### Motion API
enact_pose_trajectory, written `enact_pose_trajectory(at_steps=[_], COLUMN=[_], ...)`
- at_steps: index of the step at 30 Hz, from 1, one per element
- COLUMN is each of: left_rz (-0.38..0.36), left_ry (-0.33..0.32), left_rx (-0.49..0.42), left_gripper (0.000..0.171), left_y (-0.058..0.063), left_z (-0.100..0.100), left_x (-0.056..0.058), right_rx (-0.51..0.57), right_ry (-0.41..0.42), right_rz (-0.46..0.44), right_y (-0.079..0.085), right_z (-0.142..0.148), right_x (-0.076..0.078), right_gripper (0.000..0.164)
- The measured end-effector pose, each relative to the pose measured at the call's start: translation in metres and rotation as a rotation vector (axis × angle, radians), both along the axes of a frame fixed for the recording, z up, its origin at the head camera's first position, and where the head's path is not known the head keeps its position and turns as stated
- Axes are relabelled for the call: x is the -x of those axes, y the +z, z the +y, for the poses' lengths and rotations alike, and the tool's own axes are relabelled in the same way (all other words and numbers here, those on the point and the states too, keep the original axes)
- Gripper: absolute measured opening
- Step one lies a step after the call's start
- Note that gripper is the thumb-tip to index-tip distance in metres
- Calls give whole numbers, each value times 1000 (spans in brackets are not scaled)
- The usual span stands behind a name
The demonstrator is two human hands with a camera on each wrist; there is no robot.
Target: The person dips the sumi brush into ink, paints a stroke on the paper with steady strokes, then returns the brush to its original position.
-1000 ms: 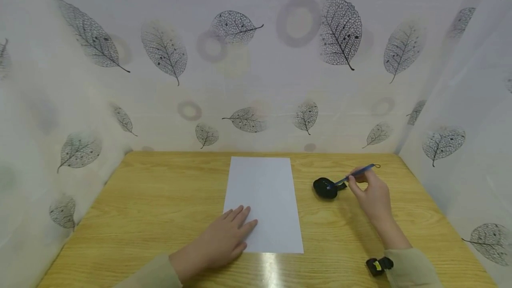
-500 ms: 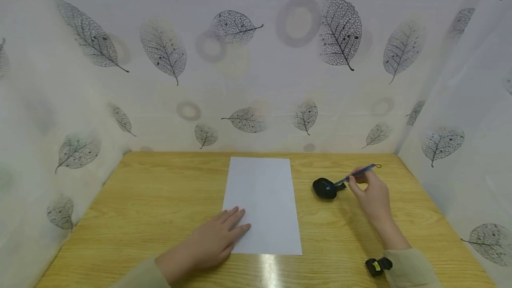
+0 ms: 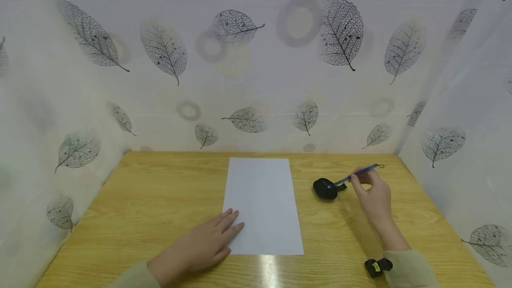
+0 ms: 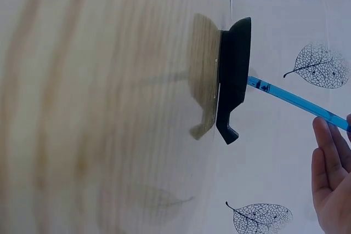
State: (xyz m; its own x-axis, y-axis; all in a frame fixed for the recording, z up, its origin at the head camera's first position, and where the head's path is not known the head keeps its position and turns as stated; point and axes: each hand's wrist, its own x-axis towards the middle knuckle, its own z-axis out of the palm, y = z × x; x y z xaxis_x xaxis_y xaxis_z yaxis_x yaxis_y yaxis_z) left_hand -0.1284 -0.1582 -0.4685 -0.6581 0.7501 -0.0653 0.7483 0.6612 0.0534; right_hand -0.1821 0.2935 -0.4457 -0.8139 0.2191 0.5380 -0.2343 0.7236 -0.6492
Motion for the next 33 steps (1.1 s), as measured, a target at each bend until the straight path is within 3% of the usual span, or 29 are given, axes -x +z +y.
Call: enact_pose_trajectory(at_steps=[11, 33], left_rz=[-31, -6], left_ry=[13, -7], left_rx=[26, 3], left_gripper=[62, 63], left_y=[-1, 0], left_z=[2, 1], left_x=[-2, -3], right_rx=[168, 172], right_ry=[33, -37], right_rz=[143, 121], right_y=[8, 2], right_z=[6, 20], right_x=[0, -3], right_gripper=[11, 11])
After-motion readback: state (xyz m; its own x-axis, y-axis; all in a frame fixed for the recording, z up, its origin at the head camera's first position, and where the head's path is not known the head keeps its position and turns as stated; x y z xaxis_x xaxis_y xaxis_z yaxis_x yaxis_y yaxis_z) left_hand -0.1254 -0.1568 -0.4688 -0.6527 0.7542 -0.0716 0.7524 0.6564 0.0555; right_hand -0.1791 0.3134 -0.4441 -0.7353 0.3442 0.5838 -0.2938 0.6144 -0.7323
